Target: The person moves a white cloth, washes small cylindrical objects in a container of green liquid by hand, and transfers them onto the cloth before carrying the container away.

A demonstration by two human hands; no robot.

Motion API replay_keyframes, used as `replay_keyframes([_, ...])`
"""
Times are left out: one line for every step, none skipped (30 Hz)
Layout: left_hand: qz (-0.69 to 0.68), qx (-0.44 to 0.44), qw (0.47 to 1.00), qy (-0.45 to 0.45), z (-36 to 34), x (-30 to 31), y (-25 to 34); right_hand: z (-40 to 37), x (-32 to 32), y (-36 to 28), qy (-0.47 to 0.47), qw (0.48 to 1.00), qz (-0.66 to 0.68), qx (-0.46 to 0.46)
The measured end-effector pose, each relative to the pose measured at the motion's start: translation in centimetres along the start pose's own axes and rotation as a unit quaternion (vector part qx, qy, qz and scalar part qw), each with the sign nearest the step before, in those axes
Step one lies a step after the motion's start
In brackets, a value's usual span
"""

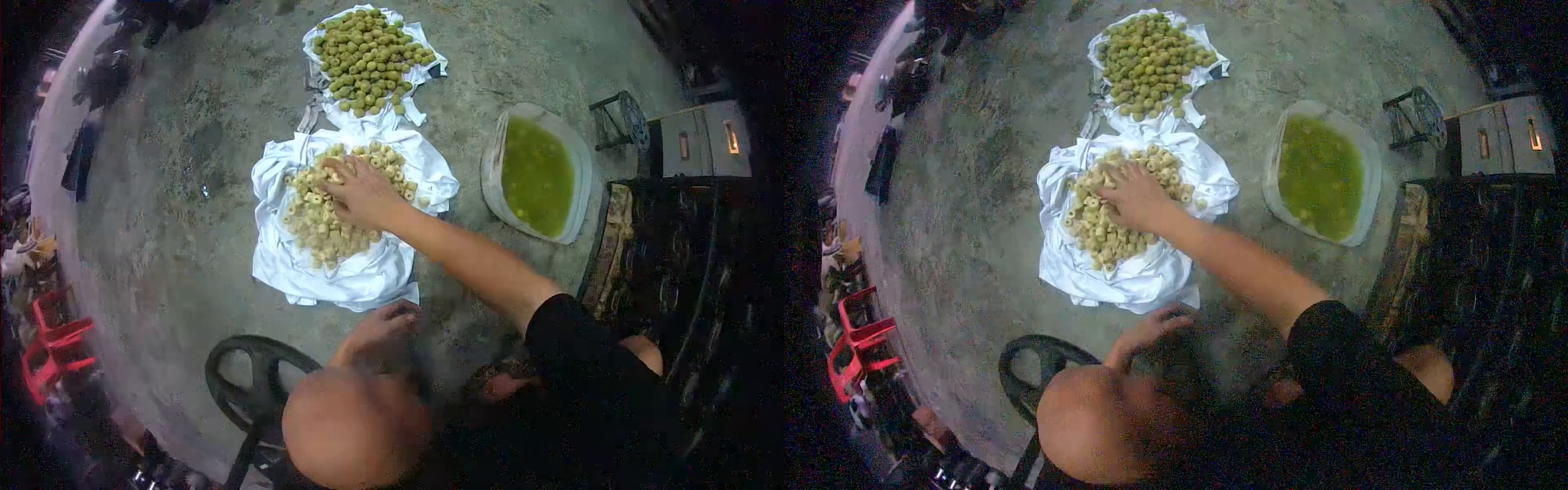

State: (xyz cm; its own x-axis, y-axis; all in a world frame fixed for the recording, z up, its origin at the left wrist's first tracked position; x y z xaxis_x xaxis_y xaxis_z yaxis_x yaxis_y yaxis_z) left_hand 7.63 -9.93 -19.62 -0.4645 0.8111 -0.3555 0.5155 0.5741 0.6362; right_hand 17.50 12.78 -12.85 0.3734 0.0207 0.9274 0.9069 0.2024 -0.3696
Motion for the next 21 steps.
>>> replay_keyframes([-0.019,0.028,0.999,0.002,-0.3,-0.1,0.3,0.0,-0.1,-0.1,-0.002,1.0,-0.01,0.011])
replay_keyframes([-0.008,0.012,1.0,-0.001,-0.3,0.0,0.6,0.0,-0.3,0.0,-0.003,1.0,-0.013,0.012])
replay_keyframes([0.0,-0.006,1.0,-0.004,-0.2,0.1,0.9,0.1,-0.3,-0.1,-0.006,1.0,-0.016,0.015])
replay_keyframes([0.009,-0.025,1.0,-0.007,0.0,0.2,1.1,0.2,-0.2,-0.2,-0.009,1.0,-0.019,0.018])
replay_keyframes([0.005,-0.022,1.0,-0.011,0.1,0.3,1.0,0.3,0.1,-0.4,0.002,1.0,-0.019,0.024])
replay_keyframes([0.001,-0.019,1.0,-0.015,0.3,0.4,0.8,0.5,0.2,-0.5,0.012,0.999,-0.018,0.029])
replay_keyframes([-0.004,-0.017,1.0,-0.019,0.5,0.5,0.6,0.6,0.2,-0.6,0.023,0.999,-0.018,0.035])
replay_keyframes([-0.003,-0.017,1.0,-0.02,0.6,0.7,0.2,0.7,0.3,-0.7,0.035,0.998,-0.034,0.034])
replay_keyframes([-0.003,-0.016,1.0,-0.021,0.6,0.9,-0.1,0.6,0.2,-0.9,0.046,0.997,-0.049,0.034])
replay_keyframes([-0.002,-0.015,1.0,-0.023,0.6,1.0,-0.3,0.6,0.2,-1.0,0.058,0.996,-0.065,0.033])
replay_keyframes([0.016,-0.019,1.0,-0.016,0.6,1.3,-0.5,0.4,0.1,-0.9,0.067,0.995,-0.062,0.026])
replay_keyframes([0.032,-0.022,0.999,-0.009,0.6,1.5,-0.5,0.4,0.3,-0.9,0.075,0.995,-0.06,0.02])
replay_keyframes([0.048,-0.026,0.999,0.0,0.7,1.7,-0.4,0.4,0.4,-0.8,0.082,0.995,-0.057,0.015])
replay_keyframes([0.056,-0.038,0.998,-0.004,0.8,1.8,-0.2,0.5,0.2,-0.8,0.074,0.995,-0.059,0.015])
replay_keyframes([0.063,-0.048,0.997,-0.008,0.7,1.8,0.1,0.5,-0.1,-0.7,0.065,0.996,-0.059,0.014])
replay_keyframes([0.072,-0.057,0.996,-0.012,0.5,1.8,0.4,0.6,-0.5,-0.7,0.058,0.997,-0.059,0.013])
replay_keyframes([0.074,-0.08,0.994,-0.017,0.2,2.1,1.2,0.6,-0.2,-0.6,0.075,0.996,-0.037,0.014])
replay_keyframes([0.076,-0.104,0.991,-0.021,-0.4,2.6,2.6,0.7,0.4,-0.4,0.094,0.995,-0.016,0.015])
replay_keyframes([0.079,-0.126,0.988,-0.027,-1.4,3.0,4.8,0.7,1.2,-0.3,0.113,0.993,0.006,0.015])
replay_keyframes([0.047,-0.123,0.991,-0.005,-2.6,4.6,6.9,0.7,1.7,0.6,0.115,0.992,0.042,-0.01])
replay_keyframes([0.013,-0.118,0.993,0.016,-3.4,6.8,9.3,0.7,3.0,1.2,0.116,0.989,0.08,-0.034])
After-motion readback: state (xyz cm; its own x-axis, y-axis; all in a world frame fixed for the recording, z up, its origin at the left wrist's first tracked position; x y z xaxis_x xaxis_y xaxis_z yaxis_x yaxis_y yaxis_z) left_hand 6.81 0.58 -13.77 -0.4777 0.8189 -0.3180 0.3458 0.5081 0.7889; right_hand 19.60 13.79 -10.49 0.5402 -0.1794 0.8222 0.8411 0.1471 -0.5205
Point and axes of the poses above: each hand's wrist, its own z-axis towards the middle knuckle, its own x-axis out of the back of the hand, y = z × x, the point moved 9 cm from there along z, towards the middle knuckle, and after that the axes turned 4 degrees about -z, right-handed, at the moved point
